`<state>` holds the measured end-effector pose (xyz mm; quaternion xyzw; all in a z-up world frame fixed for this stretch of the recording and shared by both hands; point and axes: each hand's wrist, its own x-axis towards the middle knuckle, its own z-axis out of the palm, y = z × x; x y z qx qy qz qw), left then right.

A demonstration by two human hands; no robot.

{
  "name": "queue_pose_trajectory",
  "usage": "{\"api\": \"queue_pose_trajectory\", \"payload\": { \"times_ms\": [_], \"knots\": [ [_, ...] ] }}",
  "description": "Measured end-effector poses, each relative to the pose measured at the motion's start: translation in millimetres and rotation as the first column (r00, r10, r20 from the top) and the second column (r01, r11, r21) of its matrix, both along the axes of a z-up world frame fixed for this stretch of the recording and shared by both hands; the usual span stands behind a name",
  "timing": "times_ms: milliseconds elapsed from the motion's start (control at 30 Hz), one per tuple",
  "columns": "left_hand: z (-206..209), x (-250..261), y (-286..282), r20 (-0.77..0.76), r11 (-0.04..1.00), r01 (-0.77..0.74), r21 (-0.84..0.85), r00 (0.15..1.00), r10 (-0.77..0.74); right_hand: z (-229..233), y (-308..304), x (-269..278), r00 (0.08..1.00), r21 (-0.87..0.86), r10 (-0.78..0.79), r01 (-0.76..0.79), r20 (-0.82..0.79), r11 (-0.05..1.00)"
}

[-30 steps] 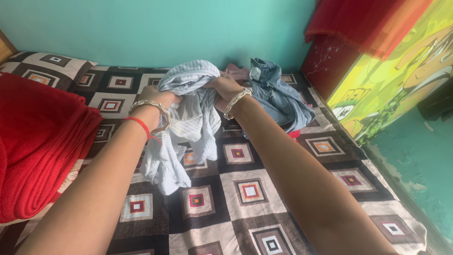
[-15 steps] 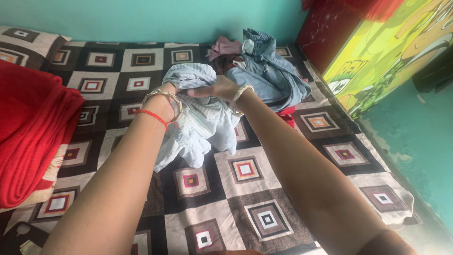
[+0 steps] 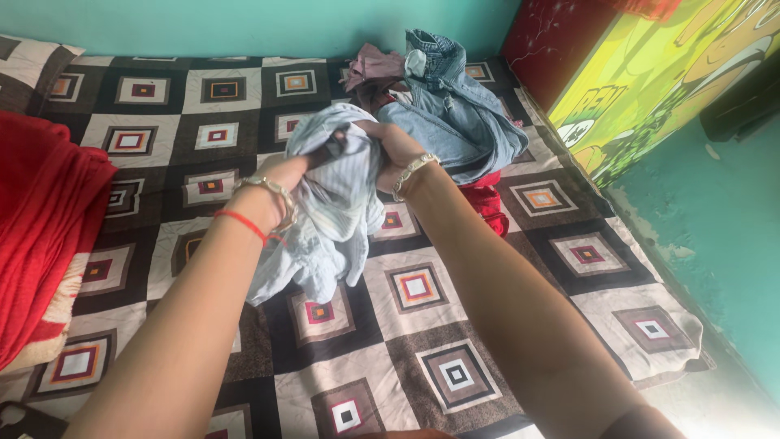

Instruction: The person unfolds a light blue and white striped shirt on a patterned bedspread, smooths it out, and buttons it from bottom to top. The shirt is left fully buttoned on the bed.

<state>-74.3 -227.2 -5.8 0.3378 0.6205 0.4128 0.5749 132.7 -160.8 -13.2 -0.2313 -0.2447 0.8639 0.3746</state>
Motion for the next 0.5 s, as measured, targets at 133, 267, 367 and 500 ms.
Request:
{"api": "queue_pose_trajectory", "payload": {
  "times_ms": [133,267,367,500],
  "knots": [
    [16.0,7.1,-30.6,0.260,0.980,0.166,0.114,0.947,-0.190,-25.2,16.2,4.9,0.992,-0.014,0.078,-0.077,0.102,0.997],
    [16.9,10.6,-42.3,0.443,0.975,0.144,0.172,0.873,-0.207,-50.0,24.0,-3.6,0.849,0.219,-0.236,0.146,0.473,0.965],
    [6.5,13.3,-40.0,0.517,0.982,0.099,0.162,0.839,-0.170,-53.0,11.9,-14.3,0.272,0.735,-0.723,0.078,0.634,0.674],
    [-11.9,17.7,-34.2,0.508,0.976,0.068,0.207,0.845,-0.166,-33.2,-27.3,-14.0,0.128,0.977,-0.969,-0.061,0.212,0.206]
  ]
}}
